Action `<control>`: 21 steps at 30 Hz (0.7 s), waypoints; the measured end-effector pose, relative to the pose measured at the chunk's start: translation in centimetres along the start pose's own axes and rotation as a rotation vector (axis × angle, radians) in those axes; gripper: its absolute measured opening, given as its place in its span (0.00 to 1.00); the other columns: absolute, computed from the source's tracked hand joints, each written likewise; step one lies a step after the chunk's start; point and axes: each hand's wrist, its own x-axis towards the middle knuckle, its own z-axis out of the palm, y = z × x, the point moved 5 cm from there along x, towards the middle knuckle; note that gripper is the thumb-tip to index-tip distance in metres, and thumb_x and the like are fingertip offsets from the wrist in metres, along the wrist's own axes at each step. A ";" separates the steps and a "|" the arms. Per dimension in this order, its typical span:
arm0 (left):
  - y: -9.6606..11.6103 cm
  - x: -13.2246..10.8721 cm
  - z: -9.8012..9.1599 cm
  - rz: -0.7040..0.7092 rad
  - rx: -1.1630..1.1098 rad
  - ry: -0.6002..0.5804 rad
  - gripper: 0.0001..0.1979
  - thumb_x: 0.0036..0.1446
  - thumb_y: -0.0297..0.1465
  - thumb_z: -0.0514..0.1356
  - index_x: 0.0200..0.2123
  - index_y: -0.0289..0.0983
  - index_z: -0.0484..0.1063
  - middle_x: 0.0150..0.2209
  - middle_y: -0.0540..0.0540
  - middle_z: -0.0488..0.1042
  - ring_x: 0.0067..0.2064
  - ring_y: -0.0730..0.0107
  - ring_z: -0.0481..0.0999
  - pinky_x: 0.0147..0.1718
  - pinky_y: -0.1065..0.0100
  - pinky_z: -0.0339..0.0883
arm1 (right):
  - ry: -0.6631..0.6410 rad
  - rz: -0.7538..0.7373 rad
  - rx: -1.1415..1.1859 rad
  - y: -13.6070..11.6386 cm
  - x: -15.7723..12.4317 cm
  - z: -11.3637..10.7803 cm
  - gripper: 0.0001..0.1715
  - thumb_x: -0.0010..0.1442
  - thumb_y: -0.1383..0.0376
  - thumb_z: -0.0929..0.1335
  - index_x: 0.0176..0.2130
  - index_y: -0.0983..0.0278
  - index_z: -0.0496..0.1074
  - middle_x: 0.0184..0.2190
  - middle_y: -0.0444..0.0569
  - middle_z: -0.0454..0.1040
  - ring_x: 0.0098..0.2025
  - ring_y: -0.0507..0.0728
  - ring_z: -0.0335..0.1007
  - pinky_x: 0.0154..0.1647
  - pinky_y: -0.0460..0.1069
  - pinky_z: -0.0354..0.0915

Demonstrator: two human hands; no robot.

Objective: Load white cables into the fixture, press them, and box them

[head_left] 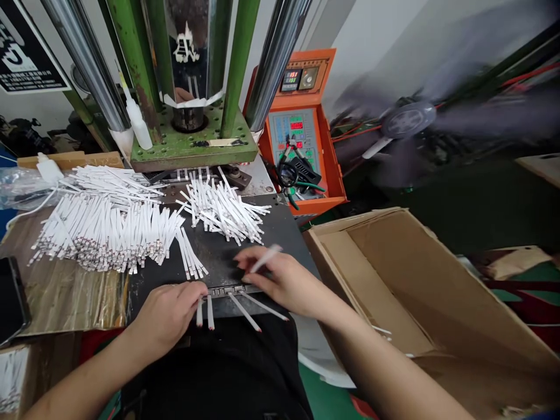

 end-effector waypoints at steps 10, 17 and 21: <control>-7.7 -0.2 -2.9 -0.217 0.429 0.023 0.31 0.54 0.14 0.46 0.59 0.35 0.66 0.64 0.33 0.60 0.67 0.42 0.53 0.60 0.27 0.29 | -0.249 0.088 -0.199 -2.8 6.8 4.7 0.35 0.57 0.75 0.69 0.62 0.74 0.58 0.51 0.64 0.67 0.41 0.59 0.71 0.49 0.57 0.67; -4.7 -0.1 1.7 -0.157 0.125 -0.165 0.34 0.54 0.18 0.48 0.66 0.28 0.51 0.68 0.30 0.45 0.69 0.50 0.45 0.65 0.45 0.48 | -0.251 0.032 -0.104 -2.6 6.0 5.5 0.35 0.56 0.76 0.70 0.61 0.70 0.61 0.57 0.64 0.62 0.42 0.58 0.71 0.48 0.56 0.69; -4.9 -1.1 0.9 -0.193 0.100 0.012 0.35 0.59 0.17 0.45 0.69 0.35 0.43 0.70 0.34 0.42 0.70 0.53 0.40 0.65 0.41 0.44 | -0.241 0.011 -0.042 -1.8 5.7 5.6 0.37 0.54 0.77 0.70 0.61 0.69 0.61 0.58 0.63 0.62 0.39 0.57 0.72 0.45 0.55 0.71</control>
